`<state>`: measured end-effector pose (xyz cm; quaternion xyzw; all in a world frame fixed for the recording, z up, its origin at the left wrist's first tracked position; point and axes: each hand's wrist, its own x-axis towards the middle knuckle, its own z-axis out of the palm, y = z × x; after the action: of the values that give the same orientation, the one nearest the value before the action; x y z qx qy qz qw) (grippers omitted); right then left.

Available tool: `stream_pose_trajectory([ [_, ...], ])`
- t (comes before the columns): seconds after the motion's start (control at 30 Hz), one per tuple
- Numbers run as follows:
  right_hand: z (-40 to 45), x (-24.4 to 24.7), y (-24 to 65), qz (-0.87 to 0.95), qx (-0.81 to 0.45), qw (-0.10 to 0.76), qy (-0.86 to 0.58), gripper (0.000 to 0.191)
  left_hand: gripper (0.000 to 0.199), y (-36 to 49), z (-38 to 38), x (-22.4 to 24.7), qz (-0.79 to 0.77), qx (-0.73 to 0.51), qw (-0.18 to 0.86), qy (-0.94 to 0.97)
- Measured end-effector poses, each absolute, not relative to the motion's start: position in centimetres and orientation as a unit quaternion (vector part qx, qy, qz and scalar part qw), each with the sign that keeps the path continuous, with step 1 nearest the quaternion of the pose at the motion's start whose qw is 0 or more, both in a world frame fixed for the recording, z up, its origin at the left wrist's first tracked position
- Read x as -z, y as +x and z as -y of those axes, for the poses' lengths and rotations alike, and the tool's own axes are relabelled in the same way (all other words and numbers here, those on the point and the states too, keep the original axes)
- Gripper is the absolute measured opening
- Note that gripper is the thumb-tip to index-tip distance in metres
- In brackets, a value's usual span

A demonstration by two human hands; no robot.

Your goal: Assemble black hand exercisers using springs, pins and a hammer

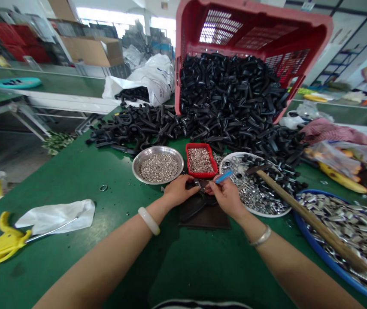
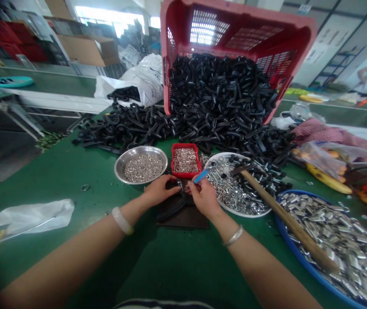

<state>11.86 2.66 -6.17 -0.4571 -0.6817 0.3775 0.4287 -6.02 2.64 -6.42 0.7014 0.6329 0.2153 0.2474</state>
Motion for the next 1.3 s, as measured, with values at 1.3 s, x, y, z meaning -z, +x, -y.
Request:
stream_pose_trajectory([
  [1.3, -3.2, 4.5, 12.5, 0.630, -0.462, 0.420, -0.461, 0.031, 0.043, -5.8, -2.5, 6.3, -0.648, -0.205, 0.215, 0.701],
])
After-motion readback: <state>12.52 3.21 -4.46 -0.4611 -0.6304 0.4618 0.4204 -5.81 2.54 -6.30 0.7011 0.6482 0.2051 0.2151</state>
